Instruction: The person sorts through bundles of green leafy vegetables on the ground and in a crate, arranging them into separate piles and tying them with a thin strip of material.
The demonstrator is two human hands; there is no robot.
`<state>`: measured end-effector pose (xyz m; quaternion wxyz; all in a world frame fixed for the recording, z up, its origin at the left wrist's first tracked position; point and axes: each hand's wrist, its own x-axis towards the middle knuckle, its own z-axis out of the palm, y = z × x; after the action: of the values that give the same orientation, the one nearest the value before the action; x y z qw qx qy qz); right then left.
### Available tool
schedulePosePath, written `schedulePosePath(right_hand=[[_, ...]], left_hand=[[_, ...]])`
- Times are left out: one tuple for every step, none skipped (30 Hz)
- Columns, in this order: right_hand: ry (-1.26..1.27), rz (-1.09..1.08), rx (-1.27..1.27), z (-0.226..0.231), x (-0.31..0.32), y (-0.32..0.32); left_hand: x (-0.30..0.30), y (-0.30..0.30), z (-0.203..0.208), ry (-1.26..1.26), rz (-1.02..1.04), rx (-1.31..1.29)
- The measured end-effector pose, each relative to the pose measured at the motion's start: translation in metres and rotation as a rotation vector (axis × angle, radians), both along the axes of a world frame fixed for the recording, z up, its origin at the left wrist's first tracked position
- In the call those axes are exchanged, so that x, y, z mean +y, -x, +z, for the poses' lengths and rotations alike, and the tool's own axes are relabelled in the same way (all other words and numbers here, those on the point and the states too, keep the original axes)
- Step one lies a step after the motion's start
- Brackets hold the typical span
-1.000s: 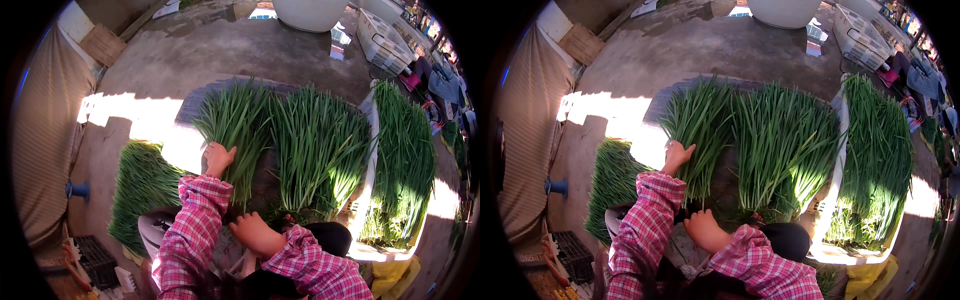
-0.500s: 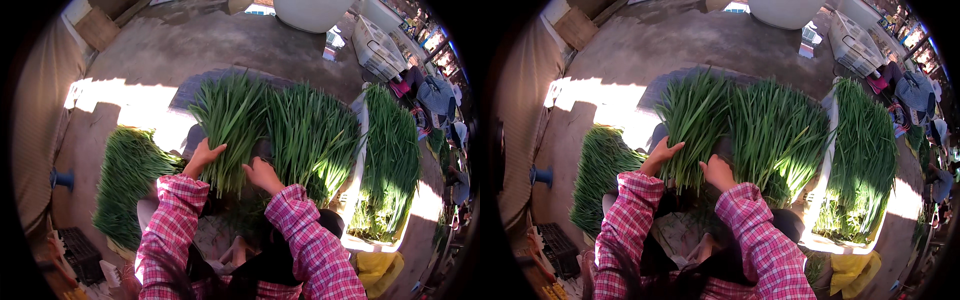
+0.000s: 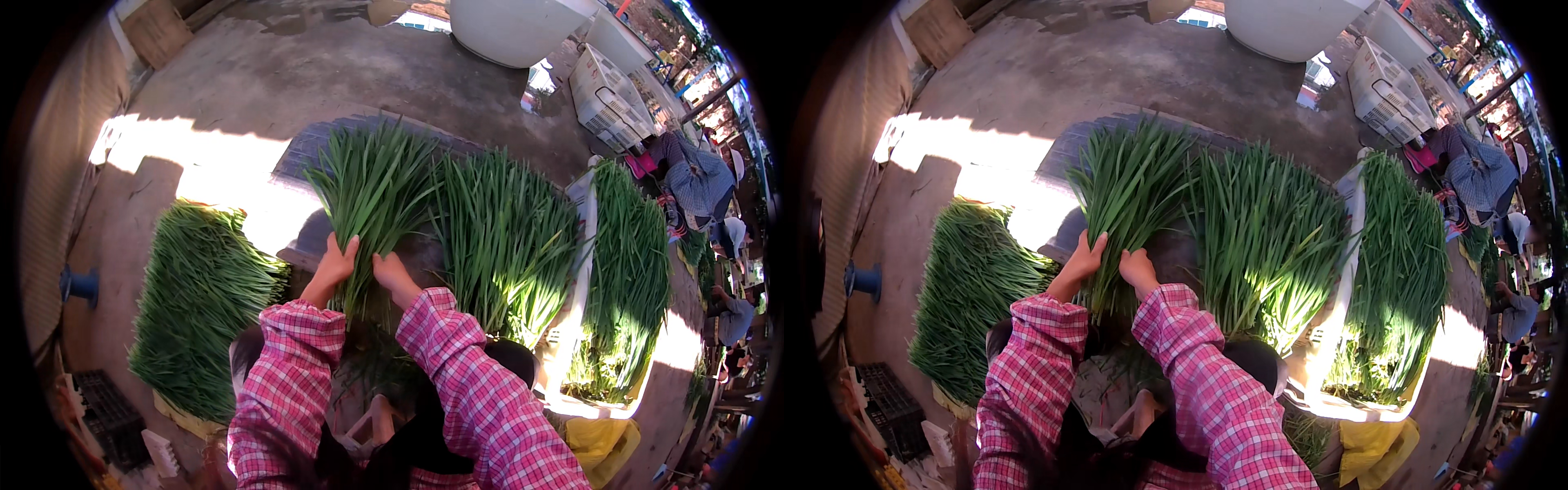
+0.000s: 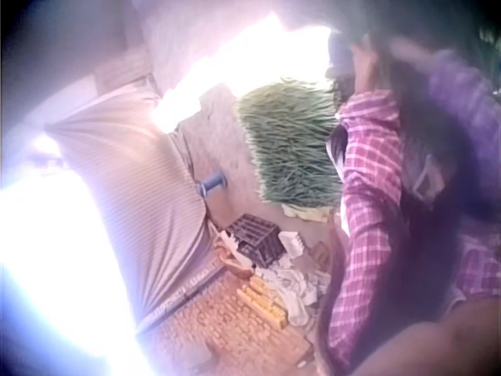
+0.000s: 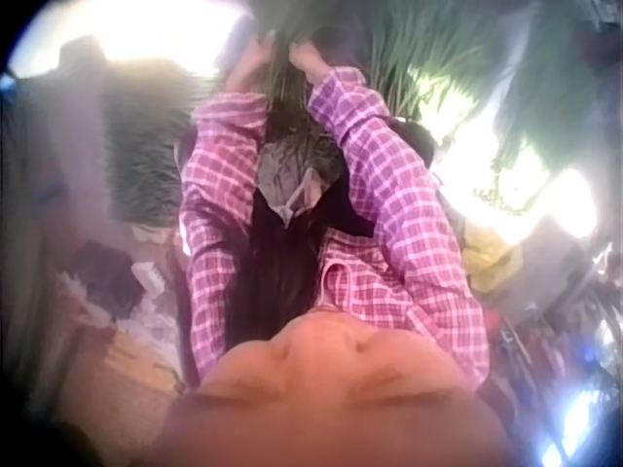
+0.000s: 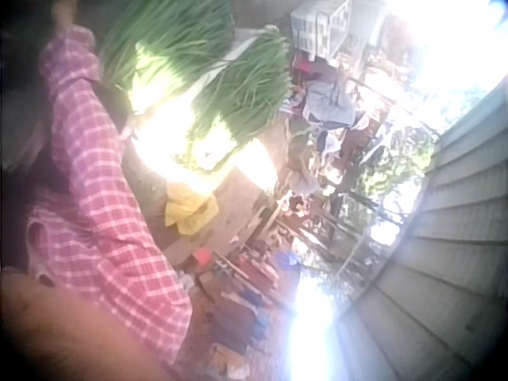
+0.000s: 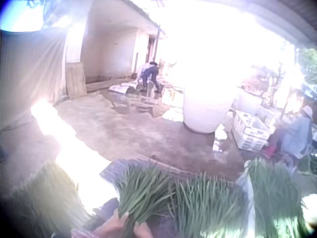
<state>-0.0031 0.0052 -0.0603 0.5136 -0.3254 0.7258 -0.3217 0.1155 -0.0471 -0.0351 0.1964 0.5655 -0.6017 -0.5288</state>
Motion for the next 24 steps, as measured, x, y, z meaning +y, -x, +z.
schedulePosePath(right_hand=[[-0.016,-0.001,-0.012,0.0,-0.004,-0.007],[0.047,-0.002,0.017,-0.002,-0.007,-0.01],[0.08,0.014,-0.005,0.005,-0.01,-0.018],[0.113,0.028,-0.026,0.012,-0.013,-0.025],[0.143,0.04,-0.048,0.016,-0.016,-0.027],[0.173,0.1,-0.056,0.016,-0.02,-0.027],[0.174,0.121,-0.045,0.015,-0.021,-0.026],[0.173,0.145,-0.031,0.017,-0.021,-0.024],[0.172,0.166,-0.016,0.02,-0.022,-0.021],[0.094,0.199,0.091,0.022,-0.021,-0.015],[0.011,0.252,0.187,0.044,-0.018,-0.018],[-0.068,0.301,0.29,0.062,-0.014,-0.017],[-0.046,0.326,0.369,0.072,-0.007,-0.012],[-0.025,0.343,0.458,0.082,0.001,-0.002],[-0.004,0.361,0.545,0.089,0.009,0.008],[0.056,0.393,0.596,0.087,0.017,0.017],[0.105,0.412,0.666,0.081,0.029,0.034],[0.162,0.441,0.722,0.072,0.039,0.046],[0.226,0.469,0.754,0.063,0.049,0.057],[0.291,0.499,0.781,0.052,0.056,0.066],[0.36,0.527,0.806,0.043,0.064,0.075],[0.443,0.561,0.863,0.035,0.071,0.084],[0.445,0.578,0.904,0.037,0.076,0.084],[0.447,0.596,0.945,0.039,0.08,0.086]], left_hand=[[-0.002,-0.004,0.003,0.018,0.015,0.018],[-0.005,-0.006,0.006,0.034,0.024,0.04],[-0.01,-0.01,0.008,0.051,0.038,0.059],[-0.017,-0.014,0.009,0.069,0.042,-0.072],[-0.024,-0.018,0.012,0.095,0.022,-0.128],[-0.031,-0.025,0.013,0.121,0.019,-0.148],[-0.038,-0.031,0.013,0.146,0.013,-0.167],[-0.043,-0.035,0.015,0.086,0.04,-0.229],[-0.042,-0.037,0.012,0.117,0.051,-0.211],[-0.044,-0.036,0.011,0.144,0.026,-0.293],[-0.043,-0.045,0.009,0.162,0.019,-0.385],[-0.044,-0.05,0.007,0.159,0.012,-0.447],[-0.045,-0.056,0.005,0.158,0.003,-0.506],[-0.047,-0.054,0.004,0.149,-0.011,-0.579],[-0.048,-0.056,0.003,0.155,-0.018,-0.614],[-0.048,-0.061,0.003,0.149,-0.008,-0.605],[-0.047,-0.054,0.01,0.146,-0.013,-0.576],[-0.046,-0.053,0.014,0.167,-0.009,-0.612],[-0.045,-0.052,0.013,0.192,0.006,-0.605],[-0.044,-0.052,0.013,0.193,0.017,-0.617],[-0.044,-0.049,0.016,0.198,0.028,-0.631],[-0.043,-0.044,0.02,0.213,0.02,-0.681],[-0.043,-0.043,0.022,0.217,0.011,-0.677],[-0.043,-0.042,0.025,0.22,0.003,-0.672]])
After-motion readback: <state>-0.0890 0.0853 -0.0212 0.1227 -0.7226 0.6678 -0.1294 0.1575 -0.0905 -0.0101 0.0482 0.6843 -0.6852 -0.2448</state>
